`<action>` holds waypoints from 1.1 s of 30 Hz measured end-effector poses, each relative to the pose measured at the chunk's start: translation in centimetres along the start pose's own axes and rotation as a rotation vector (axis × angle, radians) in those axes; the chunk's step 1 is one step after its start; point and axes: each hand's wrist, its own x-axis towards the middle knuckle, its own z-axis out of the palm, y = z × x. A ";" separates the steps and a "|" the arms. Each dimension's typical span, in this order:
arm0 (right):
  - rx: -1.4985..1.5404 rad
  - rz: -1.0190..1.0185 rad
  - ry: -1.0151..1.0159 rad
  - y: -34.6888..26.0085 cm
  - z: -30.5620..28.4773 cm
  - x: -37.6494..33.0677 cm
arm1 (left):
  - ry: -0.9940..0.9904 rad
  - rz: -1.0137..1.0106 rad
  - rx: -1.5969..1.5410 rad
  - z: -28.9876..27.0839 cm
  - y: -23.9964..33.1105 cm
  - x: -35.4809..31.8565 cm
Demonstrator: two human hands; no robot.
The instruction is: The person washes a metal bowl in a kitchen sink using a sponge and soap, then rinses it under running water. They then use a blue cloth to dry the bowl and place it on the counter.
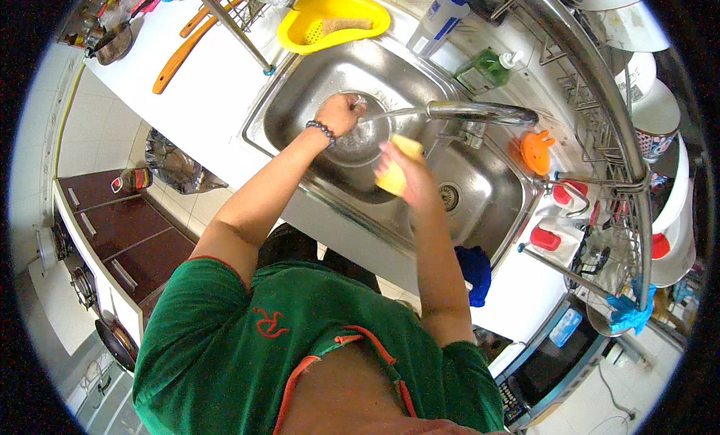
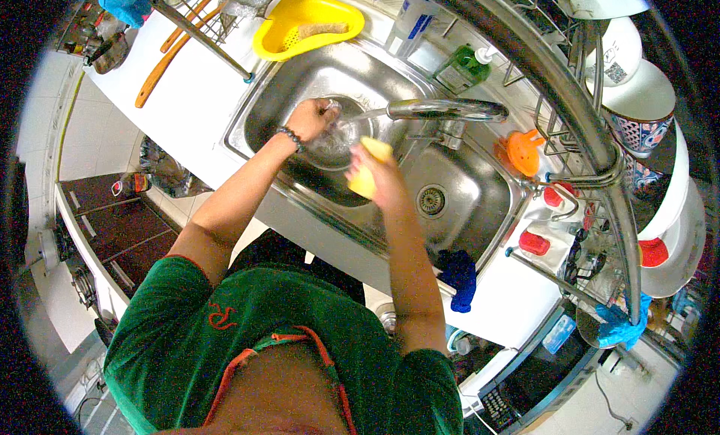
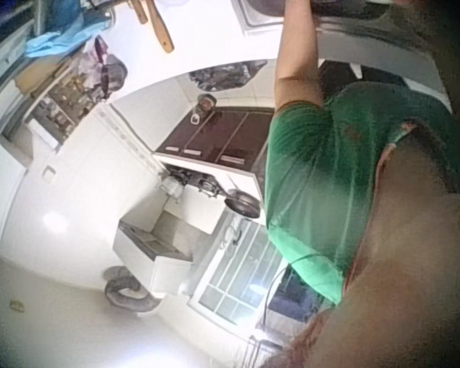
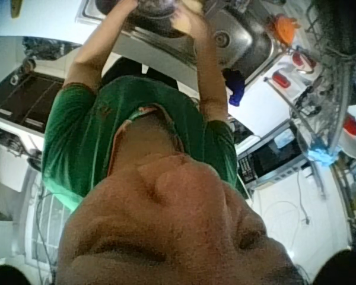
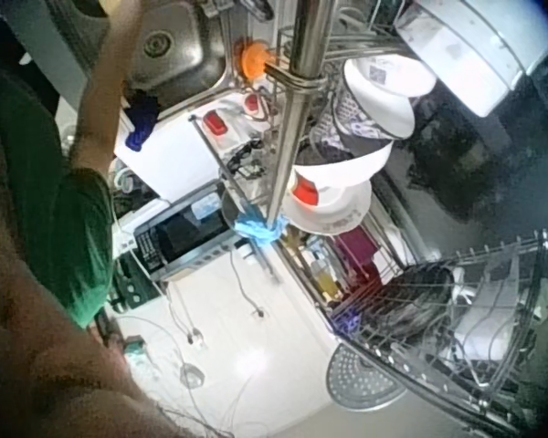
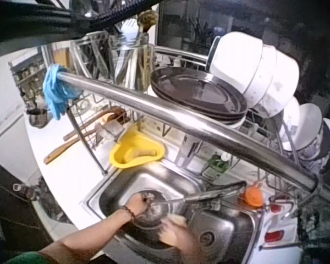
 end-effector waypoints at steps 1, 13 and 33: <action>0.208 0.057 -0.031 1.0 0.3 3.3 | 0.020 -0.026 -0.046 -0.2 -0.1 -0.3; 0.419 0.031 0.088 1.1 0.1 11.6 | 0.081 0.033 -0.122 -1.3 -1.2 -1.8; -1.524 -0.841 0.814 -4.0 -2.4 0.5 | -0.125 0.095 -0.035 3.0 2.1 1.4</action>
